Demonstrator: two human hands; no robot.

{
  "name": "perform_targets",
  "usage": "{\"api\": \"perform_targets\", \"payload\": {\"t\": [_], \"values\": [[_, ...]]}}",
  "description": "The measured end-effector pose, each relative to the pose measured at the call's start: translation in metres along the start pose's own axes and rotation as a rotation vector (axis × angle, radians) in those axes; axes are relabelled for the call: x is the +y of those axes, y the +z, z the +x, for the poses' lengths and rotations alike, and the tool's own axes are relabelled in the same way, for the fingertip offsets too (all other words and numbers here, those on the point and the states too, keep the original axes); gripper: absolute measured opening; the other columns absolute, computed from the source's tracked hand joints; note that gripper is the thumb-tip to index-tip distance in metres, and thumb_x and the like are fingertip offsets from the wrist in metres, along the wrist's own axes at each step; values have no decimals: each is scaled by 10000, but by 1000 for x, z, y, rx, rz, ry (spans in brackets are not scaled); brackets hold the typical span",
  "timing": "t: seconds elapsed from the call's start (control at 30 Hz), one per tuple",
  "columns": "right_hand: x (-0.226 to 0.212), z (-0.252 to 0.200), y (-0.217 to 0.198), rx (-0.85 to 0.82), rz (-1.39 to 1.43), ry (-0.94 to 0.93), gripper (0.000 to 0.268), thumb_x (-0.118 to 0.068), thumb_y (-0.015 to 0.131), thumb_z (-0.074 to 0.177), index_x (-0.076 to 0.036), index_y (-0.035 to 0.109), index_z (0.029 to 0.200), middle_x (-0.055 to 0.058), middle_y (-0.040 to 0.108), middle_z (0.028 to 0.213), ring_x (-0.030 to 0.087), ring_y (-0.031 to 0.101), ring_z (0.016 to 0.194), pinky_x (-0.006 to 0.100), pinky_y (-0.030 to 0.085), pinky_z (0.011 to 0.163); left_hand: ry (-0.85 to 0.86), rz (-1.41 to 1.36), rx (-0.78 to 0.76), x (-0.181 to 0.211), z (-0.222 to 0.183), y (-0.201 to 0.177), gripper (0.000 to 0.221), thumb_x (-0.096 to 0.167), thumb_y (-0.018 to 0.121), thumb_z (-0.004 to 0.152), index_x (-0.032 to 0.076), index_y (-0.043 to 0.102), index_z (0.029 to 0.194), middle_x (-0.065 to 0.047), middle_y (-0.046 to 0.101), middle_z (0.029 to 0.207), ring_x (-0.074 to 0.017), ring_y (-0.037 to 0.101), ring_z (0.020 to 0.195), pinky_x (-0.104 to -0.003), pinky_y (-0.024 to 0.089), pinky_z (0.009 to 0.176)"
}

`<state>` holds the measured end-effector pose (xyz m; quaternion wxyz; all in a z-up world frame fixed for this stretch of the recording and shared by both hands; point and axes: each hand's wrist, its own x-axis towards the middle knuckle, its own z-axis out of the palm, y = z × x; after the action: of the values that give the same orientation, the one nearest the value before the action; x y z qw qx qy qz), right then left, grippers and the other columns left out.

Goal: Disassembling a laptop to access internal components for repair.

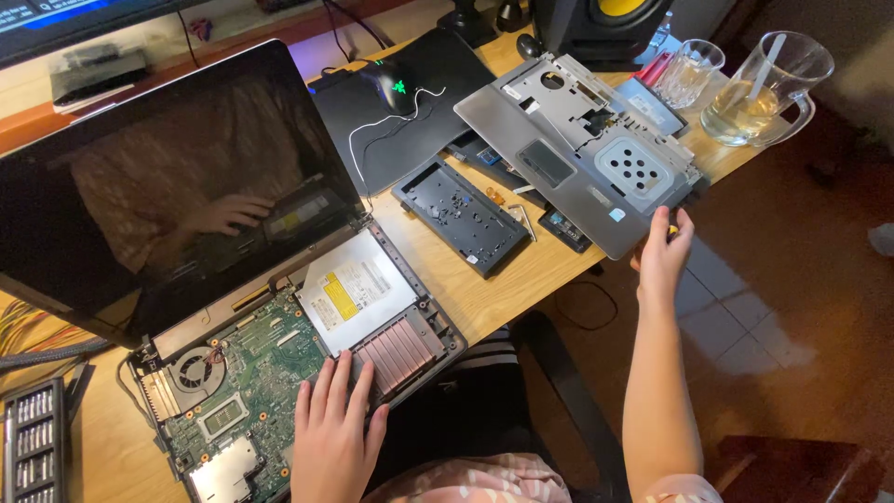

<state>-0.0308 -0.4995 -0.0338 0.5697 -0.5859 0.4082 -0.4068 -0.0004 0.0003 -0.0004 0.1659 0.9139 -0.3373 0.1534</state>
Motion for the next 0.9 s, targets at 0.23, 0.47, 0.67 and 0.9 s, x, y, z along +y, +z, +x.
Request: {"api": "perform_targets", "payload": {"t": [0.23,0.47,0.67,0.9], "values": [[11,11,-24,67,-23,-238,472,-331,630,1114,-74,463,1473,44,521,1058,60,475,654,227,375,520,-11,-3,-22,1,1,-1,628,360,670,841,110,538,1402,-184,492,1477,-369,452,1372,-572,313,1125],[-53,-56,-10,44,112,-728,219,-56,536,1124,14,610,1318,80,542,988,117,481,723,276,415,627,-19,-57,-38,7,8,-18,618,328,677,854,73,529,1397,-190,477,1487,-380,430,1376,-567,315,1118],[-40,-77,24,-263,289,-777,309,-194,444,1189,42,639,1145,46,528,923,138,510,721,294,435,660,-10,-155,-76,-7,3,-36,589,287,698,864,35,545,1374,-206,471,1493,-403,419,1389,-531,327,1125],[-42,-121,72,-542,92,-589,615,-498,447,1156,29,696,958,51,583,687,128,546,574,276,401,565,-105,-202,-83,-30,-12,-59,516,252,709,871,24,602,1322,-212,494,1477,-408,414,1394,-486,358,1117]]}}
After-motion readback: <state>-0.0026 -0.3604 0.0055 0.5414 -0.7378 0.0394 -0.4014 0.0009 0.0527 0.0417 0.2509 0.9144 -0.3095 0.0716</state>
